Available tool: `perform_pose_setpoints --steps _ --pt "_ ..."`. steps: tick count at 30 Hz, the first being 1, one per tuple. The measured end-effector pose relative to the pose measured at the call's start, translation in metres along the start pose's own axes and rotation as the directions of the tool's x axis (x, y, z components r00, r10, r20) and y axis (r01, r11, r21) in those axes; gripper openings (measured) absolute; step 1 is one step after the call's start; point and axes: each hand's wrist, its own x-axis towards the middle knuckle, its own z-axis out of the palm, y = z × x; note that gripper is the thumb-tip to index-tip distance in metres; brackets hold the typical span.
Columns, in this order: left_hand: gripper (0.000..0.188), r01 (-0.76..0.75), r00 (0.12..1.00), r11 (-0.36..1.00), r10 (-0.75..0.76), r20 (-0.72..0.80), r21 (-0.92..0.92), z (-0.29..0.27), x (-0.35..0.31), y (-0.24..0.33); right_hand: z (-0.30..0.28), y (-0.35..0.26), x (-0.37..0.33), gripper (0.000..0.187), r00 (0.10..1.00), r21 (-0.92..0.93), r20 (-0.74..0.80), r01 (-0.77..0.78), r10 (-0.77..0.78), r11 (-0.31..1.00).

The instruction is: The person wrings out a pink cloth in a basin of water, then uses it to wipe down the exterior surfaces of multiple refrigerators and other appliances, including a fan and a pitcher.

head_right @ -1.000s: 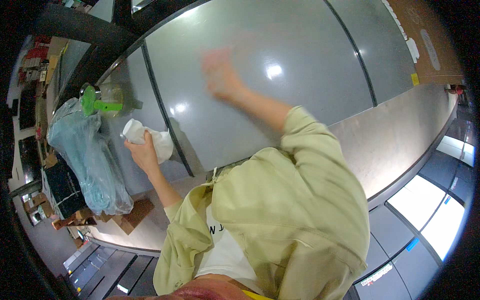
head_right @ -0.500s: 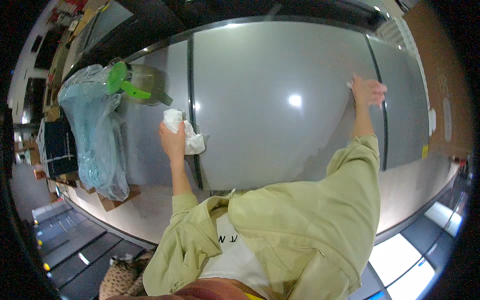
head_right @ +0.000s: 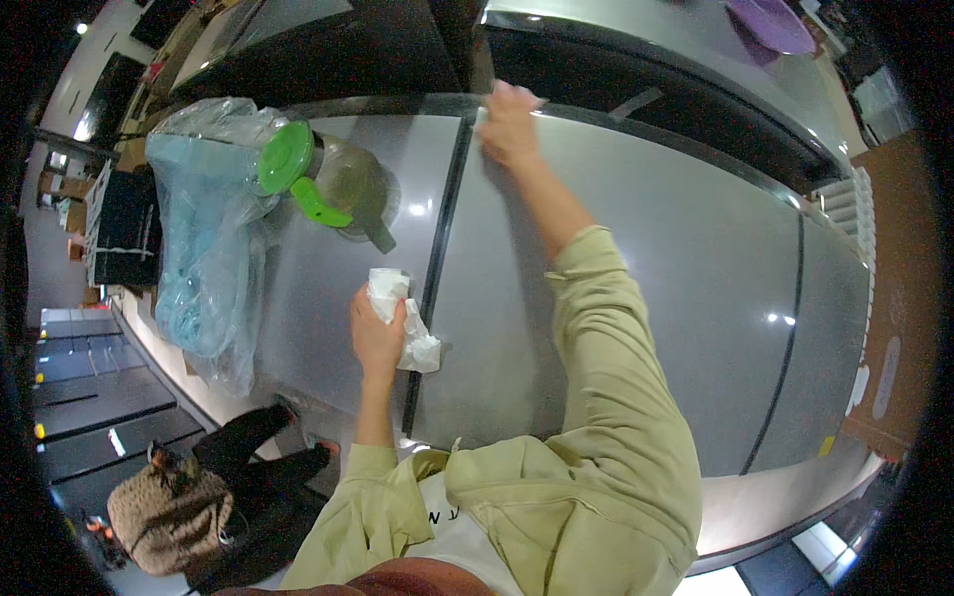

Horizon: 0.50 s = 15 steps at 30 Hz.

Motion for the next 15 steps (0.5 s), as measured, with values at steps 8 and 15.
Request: perform_pose_setpoints --steps 8,15 --pt "0.055 -0.020 0.999 0.999 0.018 -0.039 -0.032 -0.001 -0.001 0.001 0.031 -0.094 -0.004 0.039 0.886 0.331 0.184 0.352 -0.426 0.876" --pt "0.056 -0.022 0.997 1.000 0.021 -0.070 -0.014 0.009 0.003 -0.001 -0.033 0.027 -0.007 0.047 0.978 -0.121 0.131 -0.148 0.163 0.982"
